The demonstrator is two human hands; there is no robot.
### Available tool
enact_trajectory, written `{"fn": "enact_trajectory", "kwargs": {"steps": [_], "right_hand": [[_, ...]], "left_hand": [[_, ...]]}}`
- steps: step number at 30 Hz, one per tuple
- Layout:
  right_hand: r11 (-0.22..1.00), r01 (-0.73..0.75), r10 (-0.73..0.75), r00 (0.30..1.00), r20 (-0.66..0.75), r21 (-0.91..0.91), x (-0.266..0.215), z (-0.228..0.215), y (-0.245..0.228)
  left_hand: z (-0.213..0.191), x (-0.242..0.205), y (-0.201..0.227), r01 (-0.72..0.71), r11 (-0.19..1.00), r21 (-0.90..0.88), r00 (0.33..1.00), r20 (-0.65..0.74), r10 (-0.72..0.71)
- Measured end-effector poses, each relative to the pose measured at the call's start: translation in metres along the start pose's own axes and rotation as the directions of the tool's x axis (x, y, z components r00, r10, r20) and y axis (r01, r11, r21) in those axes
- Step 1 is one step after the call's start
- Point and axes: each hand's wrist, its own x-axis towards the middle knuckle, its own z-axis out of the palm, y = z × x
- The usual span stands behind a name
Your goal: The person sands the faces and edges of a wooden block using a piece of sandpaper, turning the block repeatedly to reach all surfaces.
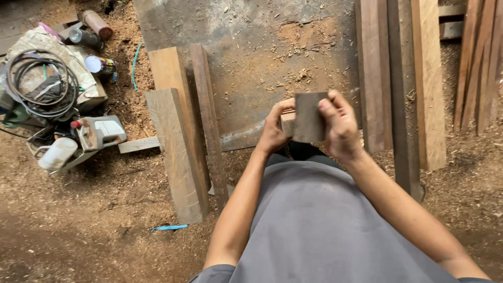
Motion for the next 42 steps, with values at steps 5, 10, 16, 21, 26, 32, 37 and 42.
{"fn": "enact_trajectory", "kwargs": {"steps": [5, 10, 16, 21, 26, 32, 37, 42], "right_hand": [[0.806, 0.288, -0.267, 0.957, 0.117, -0.517, -0.016, 0.002, -0.058], [0.071, 0.688, -0.189, 0.72, 0.668, -0.722, -0.014, 0.021, -0.059], [-0.005, 0.688, -0.116, 0.72, 0.684, -0.725, -0.003, 0.02, -0.056], [-0.061, 0.684, -0.042, 0.726, 0.687, -0.727, -0.003, 0.01, -0.067], [-0.102, 0.701, 0.06, 0.713, 0.699, -0.706, 0.019, 0.005, -0.075], [-0.142, 0.64, 0.062, 0.767, 0.638, -0.755, 0.018, -0.007, -0.08], [0.002, 0.586, -0.003, 0.81, 0.586, -0.81, 0.007, -0.012, -0.071], [0.047, 0.598, -0.096, 0.8, 0.592, -0.8, 0.008, -0.012, -0.063]], "left_hand": [[-0.008, 0.009, 0.031, -0.183, 0.981, 0.058, 0.976, 0.134, 0.174], [-0.005, 0.004, 0.032, -0.209, 0.974, 0.092, 0.974, 0.108, 0.199], [-0.009, 0.002, 0.033, -0.05, 0.996, 0.07, 0.988, 0.147, 0.039], [0.0, 0.021, 0.069, -0.036, 0.999, 0.022, 0.979, 0.201, 0.031], [0.004, 0.038, 0.077, -0.123, 0.988, 0.092, 0.972, 0.212, 0.101], [-0.013, 0.046, 0.084, -0.046, 0.952, 0.304, 0.95, 0.307, -0.052], [-0.004, 0.046, 0.086, -0.267, 0.948, 0.175, 0.922, 0.332, 0.198], [0.014, 0.036, 0.068, -0.262, 0.955, 0.142, 0.953, 0.191, 0.233]]}}
